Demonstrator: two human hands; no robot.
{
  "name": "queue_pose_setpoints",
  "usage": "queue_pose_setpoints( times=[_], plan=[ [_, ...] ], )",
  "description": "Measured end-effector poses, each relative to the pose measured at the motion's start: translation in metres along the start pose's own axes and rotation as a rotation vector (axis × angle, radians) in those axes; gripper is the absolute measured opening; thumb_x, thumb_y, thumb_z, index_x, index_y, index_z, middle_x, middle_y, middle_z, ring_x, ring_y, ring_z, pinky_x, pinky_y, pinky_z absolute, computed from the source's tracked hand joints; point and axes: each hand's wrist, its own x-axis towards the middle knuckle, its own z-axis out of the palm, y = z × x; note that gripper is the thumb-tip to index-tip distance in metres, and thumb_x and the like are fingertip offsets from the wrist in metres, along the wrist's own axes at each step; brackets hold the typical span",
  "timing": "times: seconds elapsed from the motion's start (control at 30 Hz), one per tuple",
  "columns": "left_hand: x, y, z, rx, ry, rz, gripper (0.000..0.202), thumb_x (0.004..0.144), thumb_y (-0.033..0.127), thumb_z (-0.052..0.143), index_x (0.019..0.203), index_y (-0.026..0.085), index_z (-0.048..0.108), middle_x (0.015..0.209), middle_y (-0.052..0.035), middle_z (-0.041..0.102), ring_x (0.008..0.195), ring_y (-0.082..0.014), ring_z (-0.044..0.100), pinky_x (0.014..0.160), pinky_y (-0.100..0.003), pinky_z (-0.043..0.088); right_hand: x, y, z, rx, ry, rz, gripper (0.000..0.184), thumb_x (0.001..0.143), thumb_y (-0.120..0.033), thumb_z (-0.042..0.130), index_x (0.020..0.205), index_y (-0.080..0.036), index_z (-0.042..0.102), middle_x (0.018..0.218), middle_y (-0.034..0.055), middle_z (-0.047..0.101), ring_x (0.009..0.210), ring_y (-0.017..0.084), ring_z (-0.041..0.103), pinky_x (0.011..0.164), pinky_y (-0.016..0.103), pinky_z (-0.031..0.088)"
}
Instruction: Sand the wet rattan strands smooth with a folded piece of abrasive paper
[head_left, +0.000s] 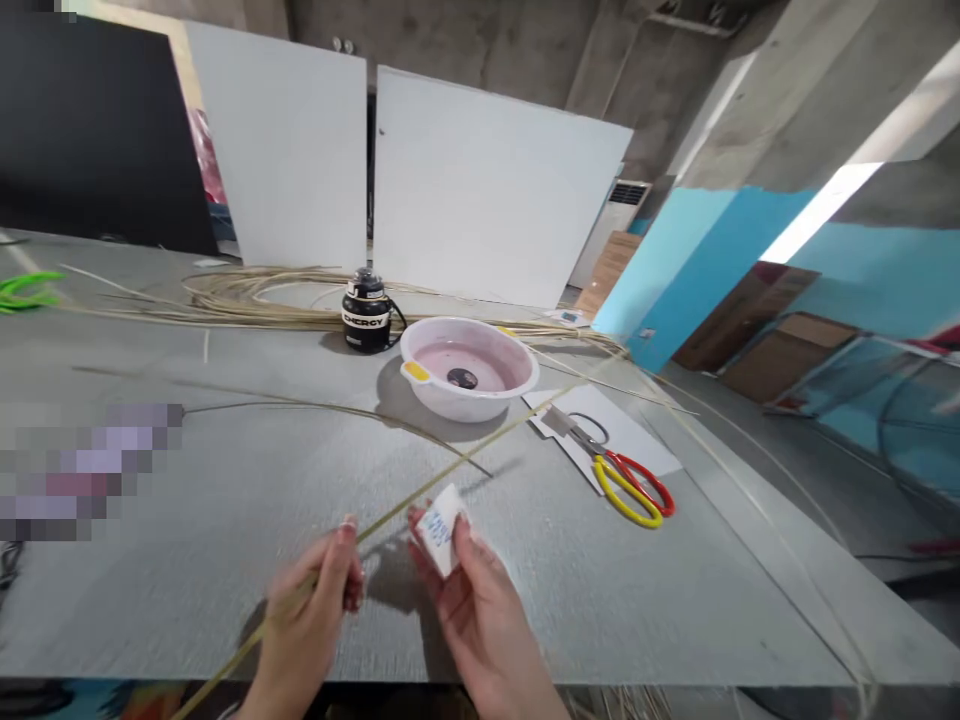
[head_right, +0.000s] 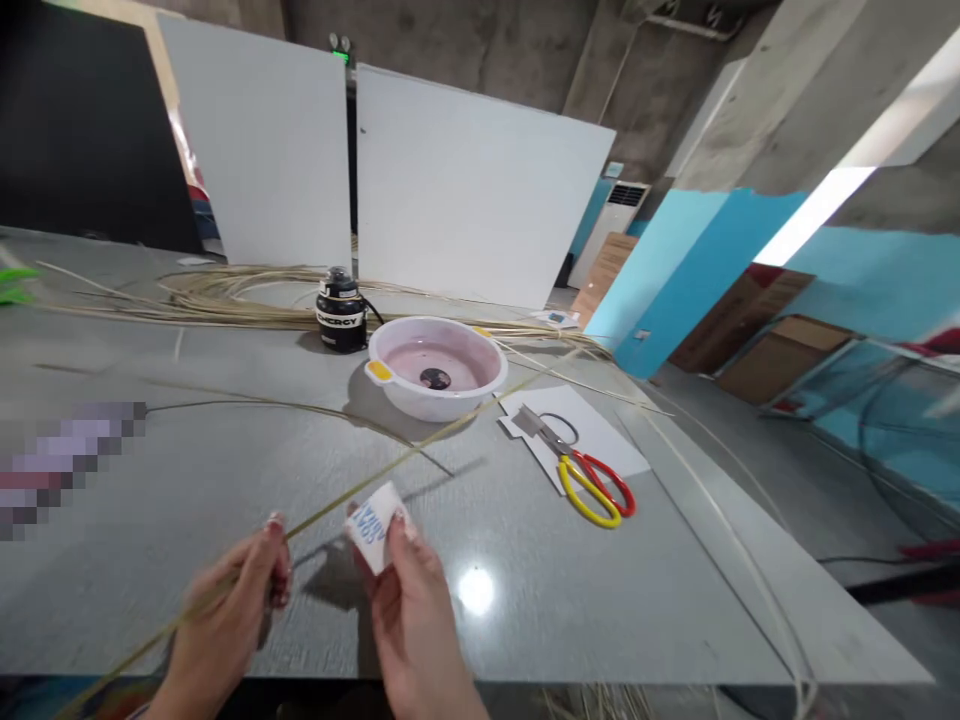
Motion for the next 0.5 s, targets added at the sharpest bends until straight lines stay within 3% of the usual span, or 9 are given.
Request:
queue_pose_setpoints(
  times=[0.1, 0.2, 0.3, 0.5],
  plan=[
    [-0.007, 0.0, 0.01, -0.007, -0.115, -0.006, 0.058, 0.087, 0.066, 0.05, 0.051, 0.019, 0.053, 0.044, 0.0009, 0.052, 0.039, -0.0112, 0.048, 0.038, -0.019, 0.04, -0.002, 0.02, 0.017, -0.044, -0.063, 0.017, 0.031, 0.073, -0.041, 0.082, 0.09, -0.016, 0.074, 0.093, 0.0082, 0.075, 0.077, 0.017, 0.067, 0.066, 0.026, 0.052],
    [-0.017, -0.003, 0.013, -0.021, -0.095, -0.025, 0.057, 0.088, 0.065, 0.05, 0.054, 0.02, 0.054, 0.047, 0.0008, 0.053, 0.042, -0.0116, 0.05, 0.041, -0.02, 0.042, -0.002, 0.033, 0.025, -0.057, -0.118, 0.108, 0.034, 0.076, -0.046, 0.079, 0.09, -0.016, 0.074, 0.072, 0.0028, 0.068, 0.054, 0.01, 0.053, 0.05, 0.022, 0.042],
    [-0.021, -0.006, 0.012, -0.034, -0.035, -0.043, 0.053, 0.09, 0.06, 0.051, 0.056, 0.02, 0.056, 0.05, 0.0008, 0.055, 0.046, -0.012, 0.052, 0.047, -0.02, 0.045, -0.003, 0.037, 0.024, -0.089, -0.124, 0.151, 0.032, 0.079, -0.046, 0.076, 0.083, -0.014, 0.073, 0.061, -0.0007, 0.059, 0.05, 0.007, 0.045, 0.05, 0.019, 0.038],
    [-0.016, -0.016, 0.003, -0.052, -0.243, -0.065, 0.056, 0.092, 0.062, 0.046, 0.058, 0.019, 0.057, 0.051, -0.0002, 0.056, 0.044, -0.0115, 0.051, 0.043, -0.019, 0.042, -0.002, 0.028, 0.025, -0.072, -0.118, 0.122, 0.029, 0.078, -0.043, 0.077, 0.079, -0.015, 0.074, 0.06, 0.0009, 0.062, 0.049, 0.009, 0.048, 0.051, 0.022, 0.042]
  ],
)
